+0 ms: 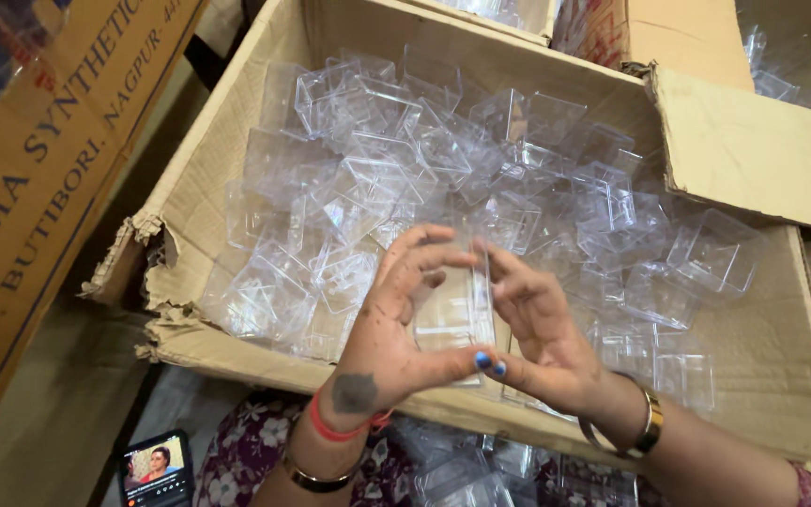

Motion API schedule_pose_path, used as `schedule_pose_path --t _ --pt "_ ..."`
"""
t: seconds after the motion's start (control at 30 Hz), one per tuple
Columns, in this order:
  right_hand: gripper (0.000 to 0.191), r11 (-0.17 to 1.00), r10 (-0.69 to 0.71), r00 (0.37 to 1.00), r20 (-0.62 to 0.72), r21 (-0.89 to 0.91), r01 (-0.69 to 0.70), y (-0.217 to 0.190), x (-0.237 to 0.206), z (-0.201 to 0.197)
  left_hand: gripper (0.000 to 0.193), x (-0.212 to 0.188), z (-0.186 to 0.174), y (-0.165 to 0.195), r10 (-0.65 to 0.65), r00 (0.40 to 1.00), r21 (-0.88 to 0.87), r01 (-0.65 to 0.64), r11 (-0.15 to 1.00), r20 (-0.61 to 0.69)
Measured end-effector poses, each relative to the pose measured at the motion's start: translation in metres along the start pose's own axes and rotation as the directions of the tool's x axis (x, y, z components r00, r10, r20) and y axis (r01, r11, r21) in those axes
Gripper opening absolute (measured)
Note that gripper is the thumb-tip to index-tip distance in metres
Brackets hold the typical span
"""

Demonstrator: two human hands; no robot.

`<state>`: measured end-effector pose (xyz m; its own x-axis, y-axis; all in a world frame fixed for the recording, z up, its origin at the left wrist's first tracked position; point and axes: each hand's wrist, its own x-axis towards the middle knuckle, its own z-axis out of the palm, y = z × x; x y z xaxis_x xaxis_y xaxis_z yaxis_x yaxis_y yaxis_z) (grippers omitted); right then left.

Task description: The person sits on the floor among cardboard boxes filled with clear plastic boxes. They open a plastic bag, then repeatedly pick up plastic box bases and lids, snap them together by hand, and place the assembled boxes back into the cardboard box.

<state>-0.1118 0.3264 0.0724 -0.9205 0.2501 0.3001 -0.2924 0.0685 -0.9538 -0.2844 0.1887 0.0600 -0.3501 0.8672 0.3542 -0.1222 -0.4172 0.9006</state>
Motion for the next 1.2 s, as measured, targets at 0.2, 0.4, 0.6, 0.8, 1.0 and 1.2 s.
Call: schedule_pose_path --t 0.2,0.4,0.6,0.8,1.0,1.2 --pt "0.076 0.999 -0.041 0.999 -0.018 -0.022 0.041 0.006 -0.014 -0.006 0.079 -0.005 0.001 -0.004 0.008 1.000 -0.033 -0.008 0.999 -0.012" --pt "0.085 0.984 -0.106 0.994 -0.019 -0.143 0.103 0.014 -0.021 -0.008 0.090 -0.006 -0.002 -0.005 0.064 0.997 0.072 -0.067 0.995 0.044" --pt "0.085 0.973 -0.112 0.993 -0.044 -0.207 0.101 0.015 -0.025 -0.007 0.092 -0.007 -0.001 -0.004 0.099 0.993 0.221 -0.110 0.969 0.061" --pt "0.082 0.966 -0.133 0.990 -0.049 -0.231 0.118 0.014 -0.027 -0.008 0.086 -0.007 -0.003 -0.002 0.097 0.992 0.219 -0.114 0.969 0.083" --pt "0.078 0.954 -0.160 0.987 -0.025 -0.259 0.148 0.012 -0.027 -0.008 0.086 -0.007 -0.004 -0.001 0.136 0.982 0.255 -0.166 0.953 0.130" --pt "0.077 0.922 -0.234 0.972 0.023 -0.311 0.229 0.014 -0.021 -0.011 0.086 -0.005 -0.006 0.009 0.112 0.976 0.263 -0.159 0.952 0.186"
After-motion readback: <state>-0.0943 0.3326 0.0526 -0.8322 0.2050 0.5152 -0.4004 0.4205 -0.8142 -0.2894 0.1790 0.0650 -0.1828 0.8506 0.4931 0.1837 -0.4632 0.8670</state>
